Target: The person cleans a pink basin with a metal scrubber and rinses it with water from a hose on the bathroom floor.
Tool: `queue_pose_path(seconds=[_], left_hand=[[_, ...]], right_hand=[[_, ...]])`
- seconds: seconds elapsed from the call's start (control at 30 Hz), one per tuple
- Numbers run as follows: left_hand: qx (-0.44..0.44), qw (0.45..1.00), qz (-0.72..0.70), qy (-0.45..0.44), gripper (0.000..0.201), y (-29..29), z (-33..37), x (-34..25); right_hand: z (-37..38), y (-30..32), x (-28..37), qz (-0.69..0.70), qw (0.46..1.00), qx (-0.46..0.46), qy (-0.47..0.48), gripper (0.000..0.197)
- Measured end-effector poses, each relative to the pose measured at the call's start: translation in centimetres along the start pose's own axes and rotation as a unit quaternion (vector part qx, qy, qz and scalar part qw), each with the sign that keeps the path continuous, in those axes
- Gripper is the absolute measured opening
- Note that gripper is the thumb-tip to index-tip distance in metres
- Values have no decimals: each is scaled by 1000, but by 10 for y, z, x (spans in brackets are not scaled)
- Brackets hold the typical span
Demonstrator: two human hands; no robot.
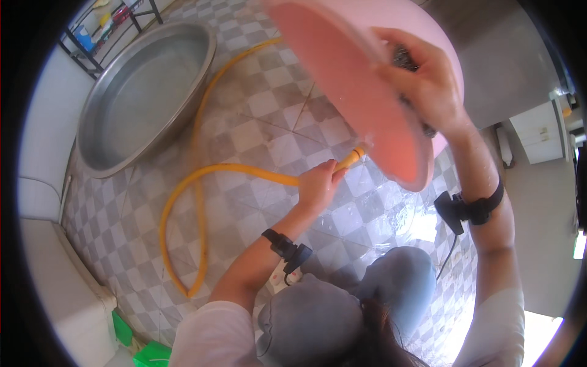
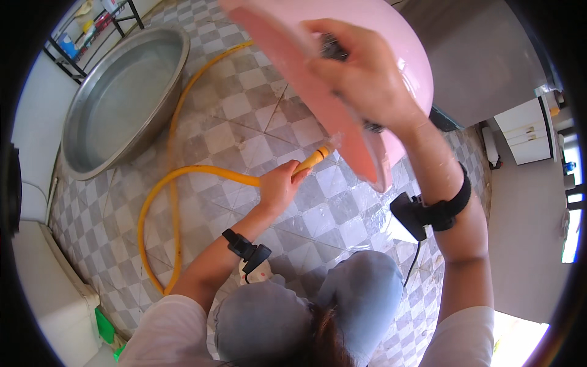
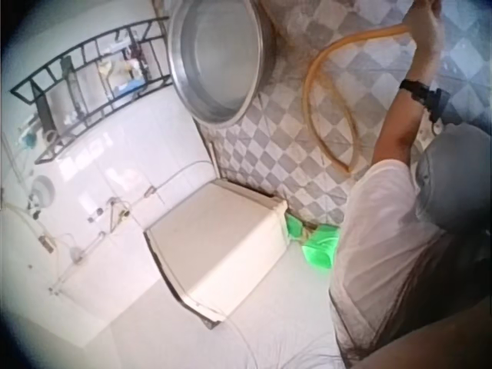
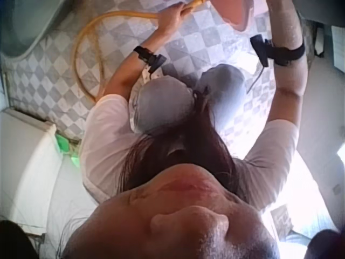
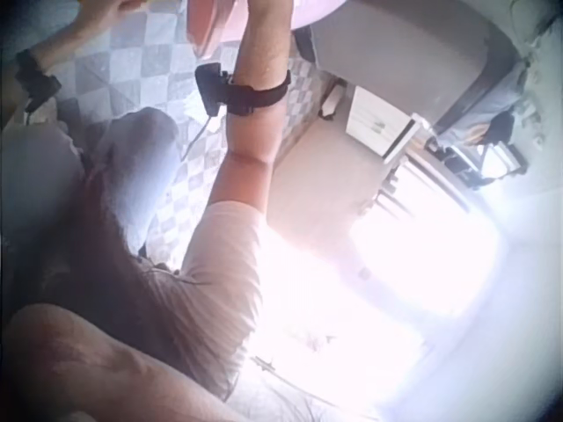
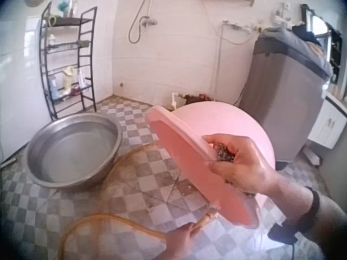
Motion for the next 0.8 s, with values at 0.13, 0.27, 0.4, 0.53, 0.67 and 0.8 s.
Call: queue_pose_path(seconds=[0.13, 0.27, 0.4, 0.53, 0.67, 0.8], left_hand=[[-9, 999, -38, 15, 26, 7, 2, -4], [7, 999, -52, 10, 25, 28, 16, 0], [49, 998, -38, 17, 26, 50, 25, -6], [94, 994, -61, 18, 27, 38, 35, -15], [136, 989, -64, -5, 28, 43, 79, -47], [207, 978, -29, -17, 27, 37, 109, -69]], right_hand=[[-14, 75, -39, 29, 987, -117, -105, 50], [-54, 144, -76, 146, 953, -223, -146, 52], [-135, 179, -126, 347, 866, -336, -132, 51], [-201, 181, -167, 428, 799, -402, -130, 48], [-218, 181, -165, 487, 747, -440, -108, 43], [-269, 177, -201, 554, 661, -493, -113, 46]])
Point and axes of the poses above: each hand's wrist, its own z-axis towards the middle knuckle, its own y-axis out of the back of the hand, x = y × z, the point moved 1 cm from there along z, towards the middle knuckle, and after that the axes turned 10 degrees about z, right-handed, at the moved point
